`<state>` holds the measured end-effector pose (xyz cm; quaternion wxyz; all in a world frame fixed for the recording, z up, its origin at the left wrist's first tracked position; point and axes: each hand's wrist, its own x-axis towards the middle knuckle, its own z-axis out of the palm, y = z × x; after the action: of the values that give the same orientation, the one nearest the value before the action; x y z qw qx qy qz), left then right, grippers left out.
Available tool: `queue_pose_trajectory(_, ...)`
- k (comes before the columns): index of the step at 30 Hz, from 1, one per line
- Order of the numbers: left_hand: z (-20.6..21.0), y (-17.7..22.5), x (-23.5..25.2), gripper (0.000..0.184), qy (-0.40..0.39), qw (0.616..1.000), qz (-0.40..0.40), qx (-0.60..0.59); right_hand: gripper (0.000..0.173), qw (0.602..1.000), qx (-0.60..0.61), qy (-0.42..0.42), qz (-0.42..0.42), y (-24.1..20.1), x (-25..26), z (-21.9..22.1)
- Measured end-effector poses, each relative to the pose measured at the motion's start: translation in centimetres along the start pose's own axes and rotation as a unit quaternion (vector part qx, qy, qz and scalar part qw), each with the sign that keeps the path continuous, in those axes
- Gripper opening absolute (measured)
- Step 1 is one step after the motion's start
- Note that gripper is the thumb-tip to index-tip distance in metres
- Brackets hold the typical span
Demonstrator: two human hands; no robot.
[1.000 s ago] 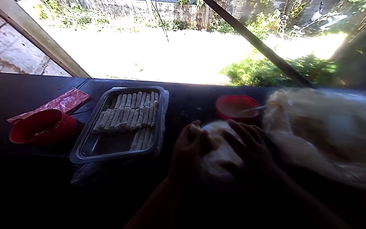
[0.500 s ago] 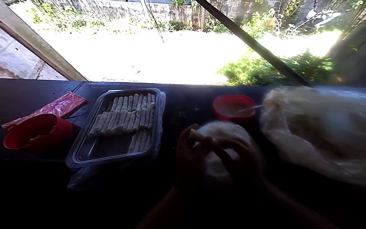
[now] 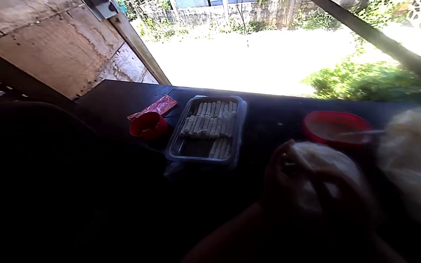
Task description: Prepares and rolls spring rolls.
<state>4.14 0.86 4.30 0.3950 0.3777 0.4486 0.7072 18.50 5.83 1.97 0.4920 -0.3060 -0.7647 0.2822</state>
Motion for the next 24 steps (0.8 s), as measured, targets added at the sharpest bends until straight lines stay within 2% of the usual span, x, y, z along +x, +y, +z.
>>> queue_pose_trajectory(4, -1.9, 1.1, 0.1, 0.071, 0.004, 0.999, 0.002, 0.05, 0.018, 0.999, 0.018, -0.046, 0.01, -0.3, -0.3, -0.3)
queue_pose_trajectory(8, -9.0, 4.5, 1.6, 0.068, 0.073, 0.976, -0.032, 0.202, 0.02, 0.998, -0.008, -0.056, 0.015, 0.0, -0.1, -3.1)
queue_pose_trajectory(10, -14.0, 6.5, 2.9, 0.068, 0.107, 0.936, -0.065, 0.331, 0.021, 0.998, -0.02, -0.039, 0.05, -0.4, 0.5, -4.5)
queue_pose_trajectory(12, -17.8, 8.1, 4.5, 0.068, 0.131, 0.868, -0.104, 0.467, 0.021, 0.995, -0.026, -0.027, 0.089, -0.6, 0.8, -5.5)
queue_pose_trajectory(15, -19.6, 9.8, 6.2, 0.066, 0.143, 0.773, -0.207, 0.582, 0.021, 0.995, -0.029, -0.013, 0.095, -0.3, 0.7, -6.1)
queue_pose_trajectory(17, -20.0, 9.9, 7.3, 0.075, 0.121, 0.739, -0.288, 0.597, 0.019, 0.996, -0.03, -0.009, 0.083, -0.3, 0.7, -6.1)
queue_pose_trajectory(20, -22.4, 7.9, 8.2, 0.084, 0.099, 0.702, -0.339, 0.618, 0.018, 0.998, -0.044, -0.017, 0.045, 0.1, 0.4, -6.4)
queue_pose_trajectory(24, -22.3, 6.8, 8.7, 0.066, 0.073, 0.675, -0.364, 0.638, 0.019, 0.997, -0.066, -0.031, 0.031, 1.0, -0.1, -7.3)
